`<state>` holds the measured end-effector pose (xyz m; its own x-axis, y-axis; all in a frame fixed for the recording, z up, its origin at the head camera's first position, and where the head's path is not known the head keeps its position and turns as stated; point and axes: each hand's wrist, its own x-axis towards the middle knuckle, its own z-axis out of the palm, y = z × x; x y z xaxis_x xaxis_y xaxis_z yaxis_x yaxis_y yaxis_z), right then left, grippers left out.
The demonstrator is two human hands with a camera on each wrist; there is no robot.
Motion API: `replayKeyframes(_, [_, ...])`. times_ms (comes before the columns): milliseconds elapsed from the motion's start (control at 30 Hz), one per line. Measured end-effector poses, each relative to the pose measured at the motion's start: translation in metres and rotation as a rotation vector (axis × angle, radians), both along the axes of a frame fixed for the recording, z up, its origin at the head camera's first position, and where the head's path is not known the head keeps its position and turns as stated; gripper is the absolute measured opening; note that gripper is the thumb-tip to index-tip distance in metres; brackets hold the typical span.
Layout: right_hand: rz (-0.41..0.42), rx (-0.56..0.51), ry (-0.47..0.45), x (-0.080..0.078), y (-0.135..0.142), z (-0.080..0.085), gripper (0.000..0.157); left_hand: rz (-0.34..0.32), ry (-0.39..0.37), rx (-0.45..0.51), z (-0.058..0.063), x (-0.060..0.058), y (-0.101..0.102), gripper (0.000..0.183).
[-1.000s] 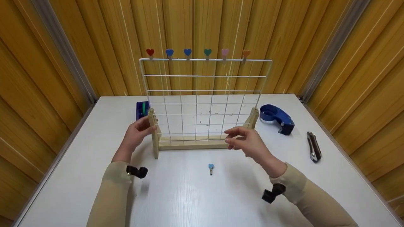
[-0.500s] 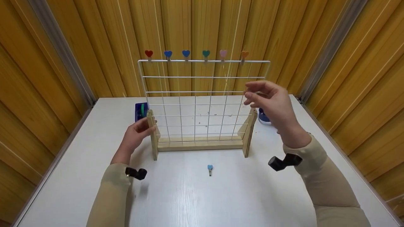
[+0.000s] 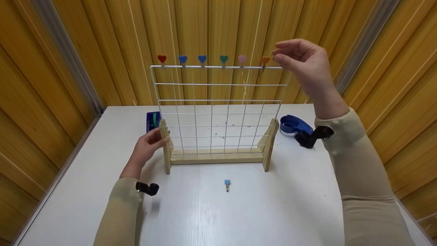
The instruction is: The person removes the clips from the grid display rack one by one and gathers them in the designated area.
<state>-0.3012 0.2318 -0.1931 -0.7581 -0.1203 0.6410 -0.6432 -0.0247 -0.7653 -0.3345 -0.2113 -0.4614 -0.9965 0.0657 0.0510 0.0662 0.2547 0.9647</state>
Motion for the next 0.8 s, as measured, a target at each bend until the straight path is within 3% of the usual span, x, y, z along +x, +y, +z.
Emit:
replayKeyframes(133, [0.04, 0.065, 0.012, -0.019, 0.007, 0.008, 0.025, -0.002, -0.013, -0.007, -0.001, 0.0, 0.0, 0.065])
replayKeyframes(267, [0.057, 0.176, -0.046, -0.033, 0.014, 0.012, 0.027, -0.001, -0.02, -0.01, -0.001, 0.0, 0.0, 0.065])
replayKeyframes(500, [-0.08, 0.484, -0.139, -0.046, 0.016, 0.011, 0.028, -0.007, -0.018, -0.009, -0.001, 0.001, 0.001, 0.065])
replayKeyframes(800, [-0.127, 0.463, -0.161, -0.049, 0.01, 0.009, 0.018, -0.01, 0.015, 0.005, 0.001, 0.002, 0.001, 0.061])
